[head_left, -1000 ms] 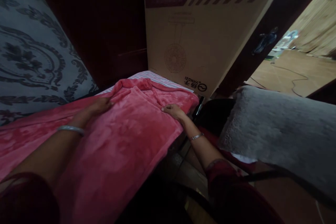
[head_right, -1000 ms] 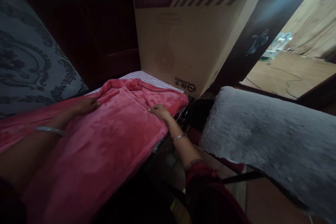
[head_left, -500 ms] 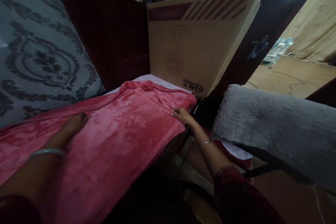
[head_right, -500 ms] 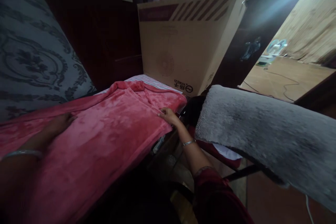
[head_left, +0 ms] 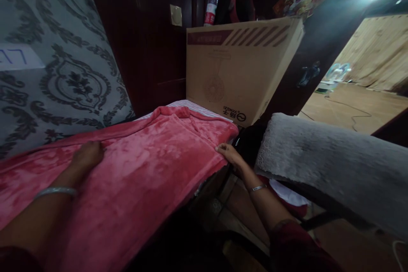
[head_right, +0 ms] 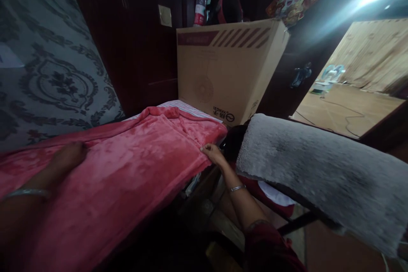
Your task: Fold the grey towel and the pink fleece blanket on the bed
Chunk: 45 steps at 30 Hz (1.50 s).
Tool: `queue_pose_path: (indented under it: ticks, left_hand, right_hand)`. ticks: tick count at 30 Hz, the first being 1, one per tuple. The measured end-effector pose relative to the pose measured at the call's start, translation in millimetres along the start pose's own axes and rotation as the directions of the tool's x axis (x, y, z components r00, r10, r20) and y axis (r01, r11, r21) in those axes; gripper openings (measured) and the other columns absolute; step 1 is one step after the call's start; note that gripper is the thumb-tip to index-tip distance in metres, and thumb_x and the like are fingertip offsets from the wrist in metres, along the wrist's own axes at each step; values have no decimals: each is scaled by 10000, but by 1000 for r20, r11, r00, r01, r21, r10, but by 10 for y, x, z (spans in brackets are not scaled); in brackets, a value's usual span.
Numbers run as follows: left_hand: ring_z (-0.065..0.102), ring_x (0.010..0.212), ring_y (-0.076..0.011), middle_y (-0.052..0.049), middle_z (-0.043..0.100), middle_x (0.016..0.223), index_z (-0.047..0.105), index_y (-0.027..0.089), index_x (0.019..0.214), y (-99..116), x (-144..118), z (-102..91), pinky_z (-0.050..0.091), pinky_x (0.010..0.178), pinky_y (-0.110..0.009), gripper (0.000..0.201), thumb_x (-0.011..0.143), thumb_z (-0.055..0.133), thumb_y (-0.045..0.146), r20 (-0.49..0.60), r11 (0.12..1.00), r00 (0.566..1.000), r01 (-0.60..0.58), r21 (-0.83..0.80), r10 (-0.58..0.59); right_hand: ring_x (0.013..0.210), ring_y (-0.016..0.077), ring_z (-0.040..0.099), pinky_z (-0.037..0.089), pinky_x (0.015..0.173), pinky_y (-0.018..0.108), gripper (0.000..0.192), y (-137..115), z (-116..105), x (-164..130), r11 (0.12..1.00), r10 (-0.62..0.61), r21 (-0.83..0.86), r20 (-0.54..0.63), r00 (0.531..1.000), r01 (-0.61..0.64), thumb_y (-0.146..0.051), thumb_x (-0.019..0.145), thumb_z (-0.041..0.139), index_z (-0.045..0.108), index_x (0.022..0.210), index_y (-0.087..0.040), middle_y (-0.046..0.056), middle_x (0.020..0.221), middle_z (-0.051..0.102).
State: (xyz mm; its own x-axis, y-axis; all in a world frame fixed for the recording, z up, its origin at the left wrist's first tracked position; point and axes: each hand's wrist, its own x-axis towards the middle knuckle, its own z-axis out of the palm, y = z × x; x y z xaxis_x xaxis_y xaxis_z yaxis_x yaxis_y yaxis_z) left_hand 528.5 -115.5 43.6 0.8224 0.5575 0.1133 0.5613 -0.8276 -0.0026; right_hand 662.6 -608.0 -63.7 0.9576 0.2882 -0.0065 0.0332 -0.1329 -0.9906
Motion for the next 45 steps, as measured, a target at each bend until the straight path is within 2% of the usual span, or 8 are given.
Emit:
queue_pose_path:
  ticks: [4,8,10,18,24,31,37,45]
  left_hand:
    - [613,1022,-279,-186,661,1103,626,112,969,627,-394,-53,458,905,-373,357,948,341,326,-77,910,909,-413,-32,410]
    - [604,979,-247,-125,658,1075,607,164,1024,1518,-1096,123,474,921,-382,290,903,512,409,-119,507,551,-819,-268,826]
    - [580,1118,-290,-145,632,1194,591,168,1121,1885,-1404,232,457,995,-428,381,864,617,448,-134,391,434,-883,-260,891]
    - [612,1053,-255,-133,661,1100,616,127,1112,2396,-1694,517,463,972,-405,286,912,417,79,-68,445,477,-855,-268,876]
    - [615,1011,-255,-127,679,1088,664,142,1055,2320,-1899,626,464,940,-388,213,967,484,215,-33,314,331,-920,-235,943]
    - [480,1326,-329,-157,530,1451,577,162,1334,2085,-1888,351,393,1102,-499,443,916,551,308,-100,527,561,-815,-240,822]
    - [82,1540,-446,-135,202,1677,373,267,1564,1335,-1945,312,113,1195,-707,736,894,587,484,136,796,794,-551,-250,592]
    - [11,1546,-427,-109,139,1692,281,298,1595,1133,-2009,486,59,1203,-697,797,898,559,568,142,825,821,-514,-236,553]
  right_hand:
    - [575,120,457,374,574,259,611,44,6,-90,995,82,59,29,996,-83,-780,506,724,541,657,-217,-48,583,517]
    - [488,112,434,326,460,240,597,35,21,-233,981,164,90,77,983,-171,-742,489,773,587,700,-216,-49,551,525]
    - [448,94,395,277,418,224,596,7,20,-285,976,185,98,93,978,-194,-713,463,812,598,691,-206,-57,519,503]
    - [443,63,409,311,401,183,528,-61,-24,-294,956,200,198,102,975,-216,-589,493,869,577,694,-197,-68,537,527]
    - [445,90,472,376,400,202,475,21,16,-329,935,236,244,109,966,-256,-510,499,884,596,724,-206,-65,549,553]
    - [535,119,565,489,513,231,423,-49,8,-361,934,186,297,78,979,-201,-463,501,863,607,719,-207,-42,616,624]
    - [511,134,555,461,495,247,344,143,32,-253,924,193,335,6,981,-184,-416,516,824,601,673,-206,-27,590,613]
    - [512,178,597,515,507,301,348,245,122,-287,899,292,324,54,955,-294,-452,598,799,600,756,-215,3,603,627]
